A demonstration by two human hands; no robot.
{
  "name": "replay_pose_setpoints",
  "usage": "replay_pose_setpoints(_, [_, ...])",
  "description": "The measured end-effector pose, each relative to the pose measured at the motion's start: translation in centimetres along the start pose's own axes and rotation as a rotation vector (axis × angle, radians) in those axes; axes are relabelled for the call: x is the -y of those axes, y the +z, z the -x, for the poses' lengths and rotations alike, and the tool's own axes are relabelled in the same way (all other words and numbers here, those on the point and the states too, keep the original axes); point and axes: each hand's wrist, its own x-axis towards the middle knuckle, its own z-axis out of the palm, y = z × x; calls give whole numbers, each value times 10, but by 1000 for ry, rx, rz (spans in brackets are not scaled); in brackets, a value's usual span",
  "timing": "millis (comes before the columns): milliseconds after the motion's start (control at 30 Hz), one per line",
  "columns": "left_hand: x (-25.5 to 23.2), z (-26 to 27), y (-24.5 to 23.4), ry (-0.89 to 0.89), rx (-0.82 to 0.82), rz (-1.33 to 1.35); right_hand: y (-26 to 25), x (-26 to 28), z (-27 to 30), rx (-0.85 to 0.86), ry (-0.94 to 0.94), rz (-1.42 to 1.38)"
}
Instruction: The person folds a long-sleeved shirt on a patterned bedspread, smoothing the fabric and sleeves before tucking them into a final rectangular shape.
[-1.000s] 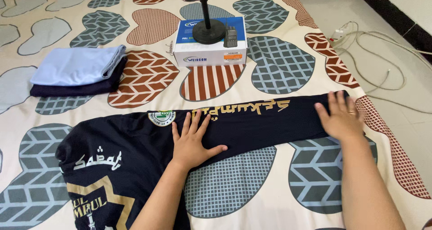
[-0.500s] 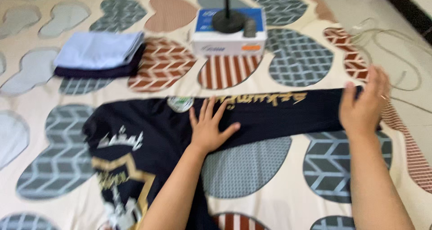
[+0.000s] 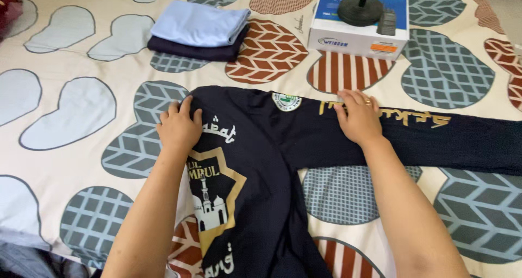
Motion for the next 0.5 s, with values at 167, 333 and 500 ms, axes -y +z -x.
replay_pose_setpoints(167, [35, -51, 9, -291, 579, 212, -12, -11, 0, 1, -22, -17])
replay_pose_setpoints(333, [39, -82, -17, -224, 636, 444, -16, 1, 9, -127, -42, -36])
replay_pose_setpoints(500, [19, -72, -42, -114, 590, 912, -18, 4, 10, -196, -24, -84])
